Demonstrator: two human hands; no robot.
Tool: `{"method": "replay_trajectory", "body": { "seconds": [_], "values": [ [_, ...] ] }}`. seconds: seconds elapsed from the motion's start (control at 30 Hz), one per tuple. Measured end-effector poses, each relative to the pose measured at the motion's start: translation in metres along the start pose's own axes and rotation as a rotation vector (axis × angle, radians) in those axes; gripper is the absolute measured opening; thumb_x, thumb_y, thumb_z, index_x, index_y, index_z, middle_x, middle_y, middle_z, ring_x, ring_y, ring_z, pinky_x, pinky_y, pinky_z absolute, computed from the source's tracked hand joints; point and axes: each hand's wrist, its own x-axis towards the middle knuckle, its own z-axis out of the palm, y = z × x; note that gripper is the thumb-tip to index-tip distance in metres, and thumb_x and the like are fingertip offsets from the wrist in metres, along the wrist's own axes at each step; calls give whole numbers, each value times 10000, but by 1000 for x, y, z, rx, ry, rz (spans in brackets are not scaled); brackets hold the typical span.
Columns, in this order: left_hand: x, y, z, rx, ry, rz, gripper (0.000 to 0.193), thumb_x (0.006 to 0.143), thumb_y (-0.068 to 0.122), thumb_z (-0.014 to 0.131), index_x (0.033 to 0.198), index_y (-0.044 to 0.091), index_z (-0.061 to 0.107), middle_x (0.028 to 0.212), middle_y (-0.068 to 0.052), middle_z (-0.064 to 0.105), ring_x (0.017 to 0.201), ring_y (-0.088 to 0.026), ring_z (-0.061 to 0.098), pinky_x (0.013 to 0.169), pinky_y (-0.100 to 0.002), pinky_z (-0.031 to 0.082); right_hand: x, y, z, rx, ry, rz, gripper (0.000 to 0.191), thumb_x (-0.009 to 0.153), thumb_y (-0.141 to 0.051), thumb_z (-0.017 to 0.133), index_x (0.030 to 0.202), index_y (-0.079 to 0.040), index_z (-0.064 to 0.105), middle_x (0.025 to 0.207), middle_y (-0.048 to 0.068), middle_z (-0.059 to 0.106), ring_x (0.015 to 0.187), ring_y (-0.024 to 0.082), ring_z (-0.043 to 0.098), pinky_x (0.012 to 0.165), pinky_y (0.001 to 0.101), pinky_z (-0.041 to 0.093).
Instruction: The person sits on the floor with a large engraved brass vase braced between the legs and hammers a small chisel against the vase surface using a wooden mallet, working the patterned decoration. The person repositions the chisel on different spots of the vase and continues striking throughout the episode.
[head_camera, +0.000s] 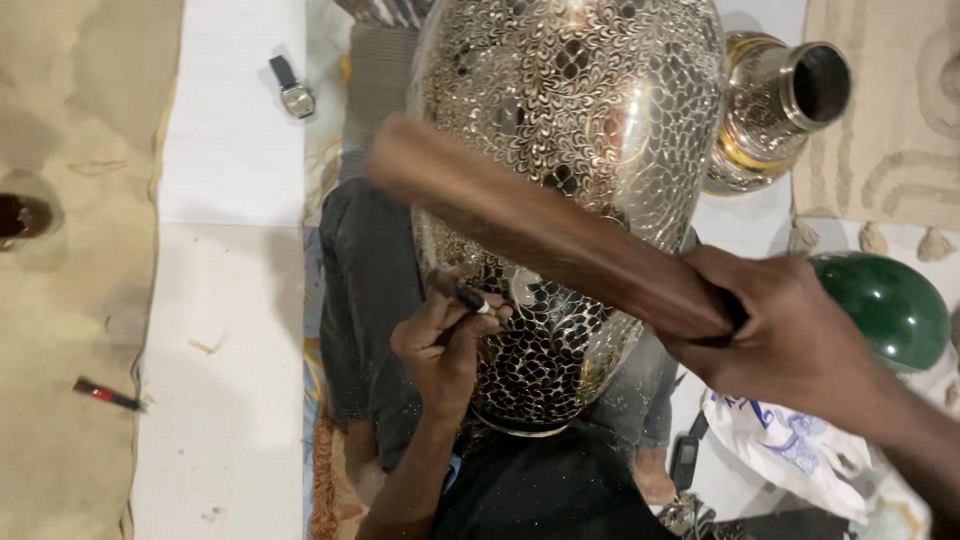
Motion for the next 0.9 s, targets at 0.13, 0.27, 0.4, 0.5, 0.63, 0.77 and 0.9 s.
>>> {"method": "replay_trajectory", "body": {
  "seconds": [0.13, 0.27, 0.4, 0.5, 0.63, 0.77, 0.9],
  "values": [
    [3, 3, 4, -63, -56, 132, 187, 989, -122, 649, 1114, -26, 749, 983, -156, 769, 860, -209, 773, 782, -334, 677, 19, -33, -25, -113, -151, -74, 403, 681, -17, 725, 1081, -69, 713, 669, 74, 735, 461, 137, 665, 413, 282, 511],
    [5, 2, 10, 51, -60, 137, 177, 991, -113, 614, 1081, -34, 744, 926, -141, 776, 822, -196, 772, 720, -305, 661, 30, -71, -45, -399, -322, 0, 454, 691, -20, 715, 1130, -122, 665, 684, 52, 708, 453, 158, 650, 461, 317, 524],
    [5, -3, 14, -15, -27, 180, 201, 1002, -106, 574, 1137, -54, 714, 933, -131, 757, 824, -184, 763, 739, -328, 696, 44, -100, -63, -521, -426, 39, 435, 721, 19, 676, 1120, -144, 620, 773, 60, 685, 475, 170, 629, 483, 331, 512],
    [3, -5, 15, -49, -16, 113, 196, 1012, -122, 578, 1065, -19, 736, 944, -148, 756, 842, -200, 758, 723, -324, 667, 52, -116, -67, -526, -475, 83, 373, 725, 15, 688, 1060, -128, 606, 738, 73, 688, 516, 177, 626, 494, 342, 515],
    [1, -5, 13, 93, -2, 100, 257, 953, -121, 548, 1105, -52, 744, 894, -142, 774, 790, -191, 771, 748, -323, 666, 57, -130, -76, -573, -505, -83, 408, 706, -26, 740, 1086, -84, 605, 678, 75, 648, 562, 196, 643, 480, 338, 561],
    [0, -9, 12, 116, 41, 44, 305, 903, -150, 534, 1114, -56, 733, 863, -150, 774, 741, -177, 766, 702, -293, 649, 57, -145, -78, -552, -465, -90, 340, 819, 9, 617, 1128, -128, 575, 710, 38, 596, 633, 177, 637, 534, 302, 515],
    [0, -15, 8, 119, -29, 129, 365, 842, -141, 517, 1087, -18, 757, 833, -150, 764, 720, -161, 753, 700, -298, 646, 60, -155, -72, -709, -681, 9, 326, 901, -76, 580, 1194, 3, 461, 712, 104, 589, 607, 220, 678, 500, 324, 544]
  ]
}}
